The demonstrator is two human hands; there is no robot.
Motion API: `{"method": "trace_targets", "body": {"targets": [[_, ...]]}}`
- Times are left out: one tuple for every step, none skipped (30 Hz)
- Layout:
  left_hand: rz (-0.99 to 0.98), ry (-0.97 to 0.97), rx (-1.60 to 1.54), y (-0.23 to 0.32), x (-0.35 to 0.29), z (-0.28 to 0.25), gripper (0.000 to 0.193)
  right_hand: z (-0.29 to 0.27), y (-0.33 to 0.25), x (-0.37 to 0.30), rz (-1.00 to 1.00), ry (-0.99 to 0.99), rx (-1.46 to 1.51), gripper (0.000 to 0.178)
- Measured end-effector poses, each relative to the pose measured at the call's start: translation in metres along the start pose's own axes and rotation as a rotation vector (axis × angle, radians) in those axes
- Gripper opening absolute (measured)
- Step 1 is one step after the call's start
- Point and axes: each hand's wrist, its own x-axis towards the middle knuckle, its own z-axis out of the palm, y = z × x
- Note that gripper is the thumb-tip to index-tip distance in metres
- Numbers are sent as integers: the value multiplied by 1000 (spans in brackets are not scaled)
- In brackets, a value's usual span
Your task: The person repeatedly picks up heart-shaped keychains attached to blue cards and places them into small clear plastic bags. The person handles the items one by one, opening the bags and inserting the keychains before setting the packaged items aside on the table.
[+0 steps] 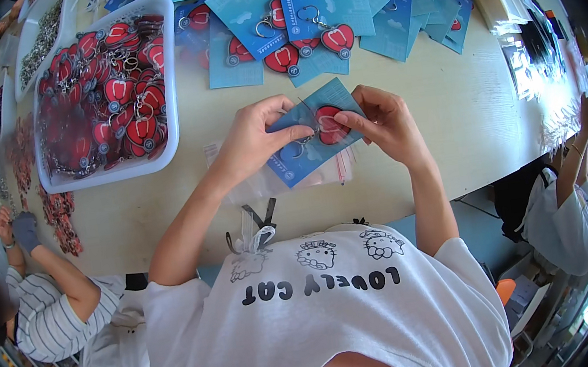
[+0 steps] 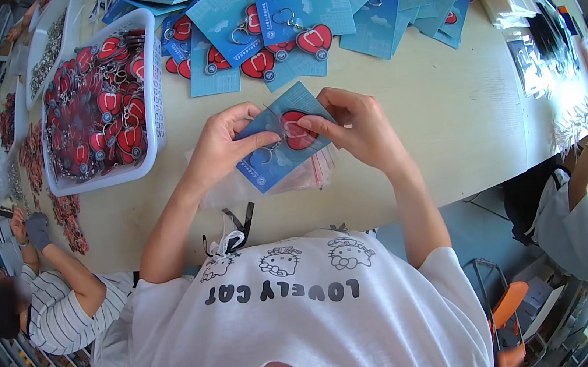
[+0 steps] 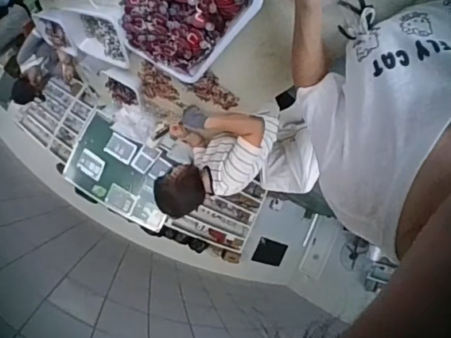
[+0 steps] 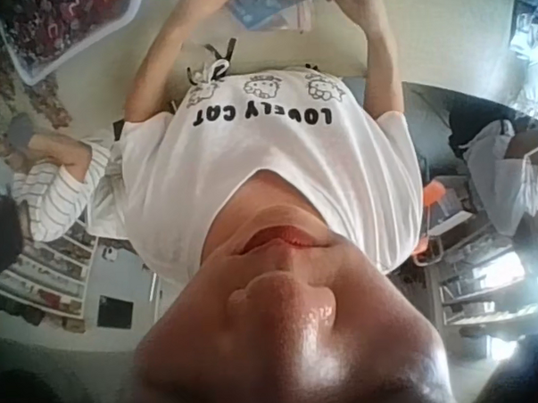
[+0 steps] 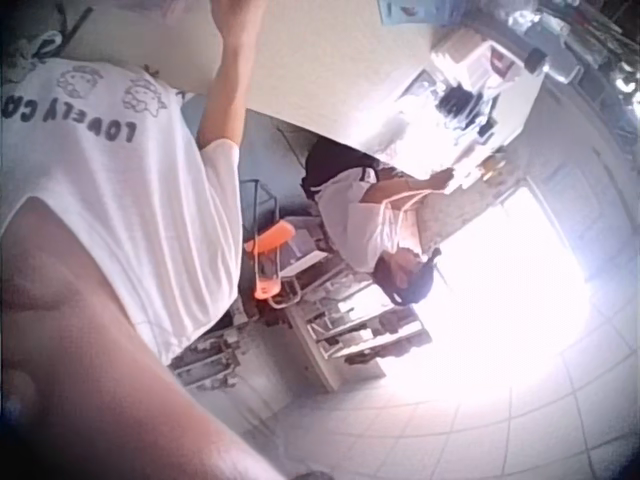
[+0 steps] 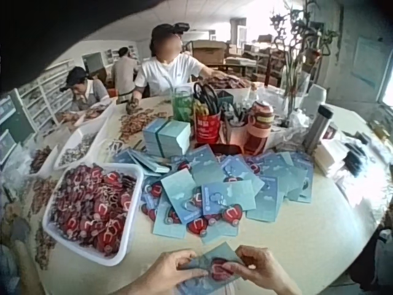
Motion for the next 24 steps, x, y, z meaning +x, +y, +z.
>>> {"method": "trace_targets", "body": {"targets": [[-39, -2, -14, 4, -2, -2, 30, 1, -3, -1, 42, -1, 26, 25], [-7, -60, -39, 6, -5, -4, 35, 2, -5, -2, 85, -1, 53, 25], [26, -119, -64, 8, -10, -6, 40, 1, -3, -3, 83, 14, 62, 25], [62, -180, -92, 8, -12, -6, 45, -2, 0, -4, 83, 30, 67, 25], [49, -184, -94, 6, -14, -6, 47, -4, 0, -6, 82, 47, 73, 26], [36, -189, -96, 2, -15, -5, 49, -5, -4, -9, 84, 37, 81, 28], [21, -194, -97, 0, -16, -4, 52, -4, -7, -11, 66, 42, 94, 28], [6, -189, -59, 0, -15, -5, 52, -1, -10, -12, 49, 46, 106, 28], [-11, -185, -20, 0, -12, -7, 52, 0, -11, -13, 31, 51, 119, 28], [-24, -182, 19, 1, -9, -8, 52, -1, -9, -13, 31, 41, 140, 27], [-18, -193, 0, 4, -8, -9, 51, -3, -7, -13, 31, 30, 162, 27], [-12, -204, -19, 9, -8, -9, 51, -4, -6, -13, 31, 19, 184, 27], [-10, -214, -40, 10, -9, -9, 50, -3, -5, -13, -16, -29, 124, 27], [1, -231, -33, 9, -7, -6, 50, -2, -5, -13, -62, -78, 64, 26], [13, -248, -26, 9, -3, -2, 50, 1, -5, -13, -109, -127, 5, 25], [28, -267, -15, 9, 1, 1, 50, 3, -6, -13, -100, -97, 69, 25], [29, -265, -53, 12, 1, 2, 50, 5, -7, -13, -91, -68, 133, 24], [30, -263, -90, 17, 1, 3, 49, 8, -8, -15, -83, -38, 197, 24], [32, -259, -126, 21, 0, 2, 49, 9, -9, -16, -77, -10, 262, 23], [28, -226, -94, 22, 0, 0, 49, 3, -15, -18, -95, 21, 195, 20], [24, -193, -62, 23, 0, -4, 48, -2, -12, -18, -86, 17, 220, 18], [18, -167, -31, 24, 0, -5, 48, -6, -7, -20, -73, 18, 245, 17], [27, -168, -34, 24, 1, -5, 48, -7, -3, -20, -60, 20, 270, 15], [35, -169, -36, 23, 1, -4, 48, -5, -2, -20, -53, 22, 287, 9]]}}
